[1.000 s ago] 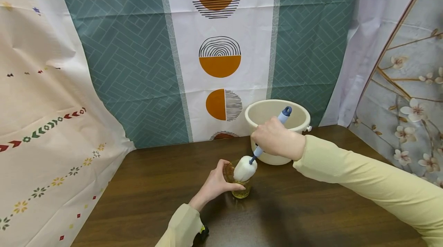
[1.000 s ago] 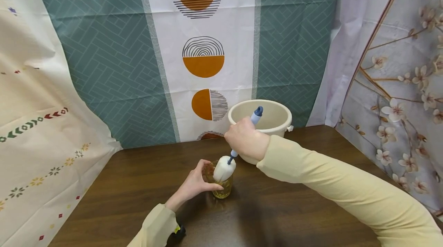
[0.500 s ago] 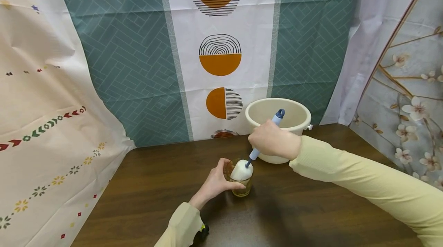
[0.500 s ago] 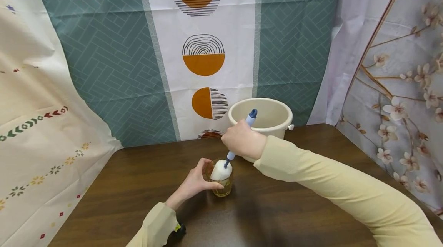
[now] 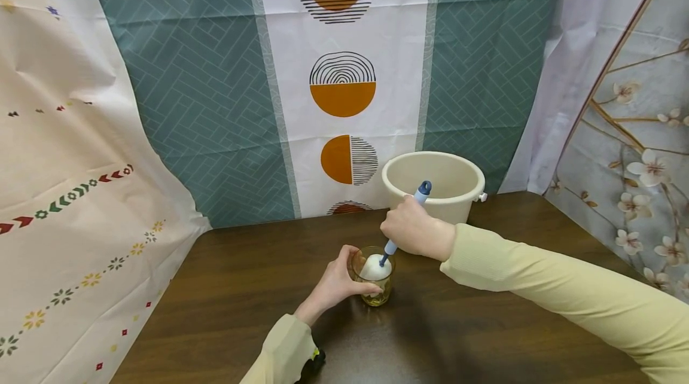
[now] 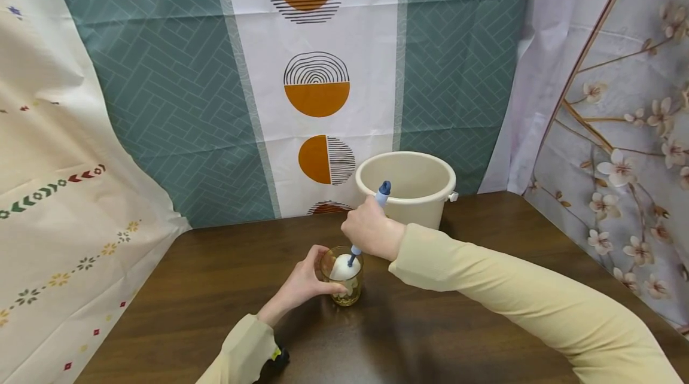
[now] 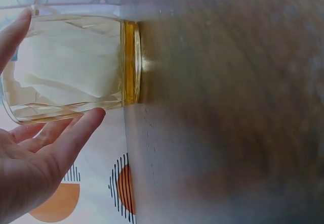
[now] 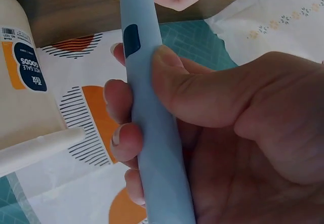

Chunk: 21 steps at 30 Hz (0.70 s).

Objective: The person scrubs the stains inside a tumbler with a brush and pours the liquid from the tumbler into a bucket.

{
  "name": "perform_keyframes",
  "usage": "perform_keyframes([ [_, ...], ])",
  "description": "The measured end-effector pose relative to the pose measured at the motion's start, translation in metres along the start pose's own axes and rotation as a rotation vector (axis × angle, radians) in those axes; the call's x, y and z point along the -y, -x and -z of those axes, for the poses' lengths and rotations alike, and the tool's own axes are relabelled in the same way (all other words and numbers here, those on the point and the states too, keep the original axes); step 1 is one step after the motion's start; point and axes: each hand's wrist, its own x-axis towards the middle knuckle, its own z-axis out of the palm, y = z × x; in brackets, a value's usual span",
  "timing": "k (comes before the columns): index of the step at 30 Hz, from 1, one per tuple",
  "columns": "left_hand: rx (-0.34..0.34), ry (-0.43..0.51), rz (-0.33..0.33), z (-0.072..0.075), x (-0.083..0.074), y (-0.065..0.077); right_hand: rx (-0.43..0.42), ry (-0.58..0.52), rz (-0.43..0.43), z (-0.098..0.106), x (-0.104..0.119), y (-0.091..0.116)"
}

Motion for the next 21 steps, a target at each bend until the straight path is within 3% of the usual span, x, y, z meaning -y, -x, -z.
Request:
perform_keyframes([
  [10, -0.007, -0.014, 0.021, -0.0023, -0.0008, 0.0008, 0.099, 0.056, -0.029, 0.0064, 0.0064, -0.0031],
  [21, -0.006, -0.017, 0.015, -0.0027, 0.0016, 0.0000, 0.093, 0.000, -0.004, 0.0066, -0.0015, 0.0015],
])
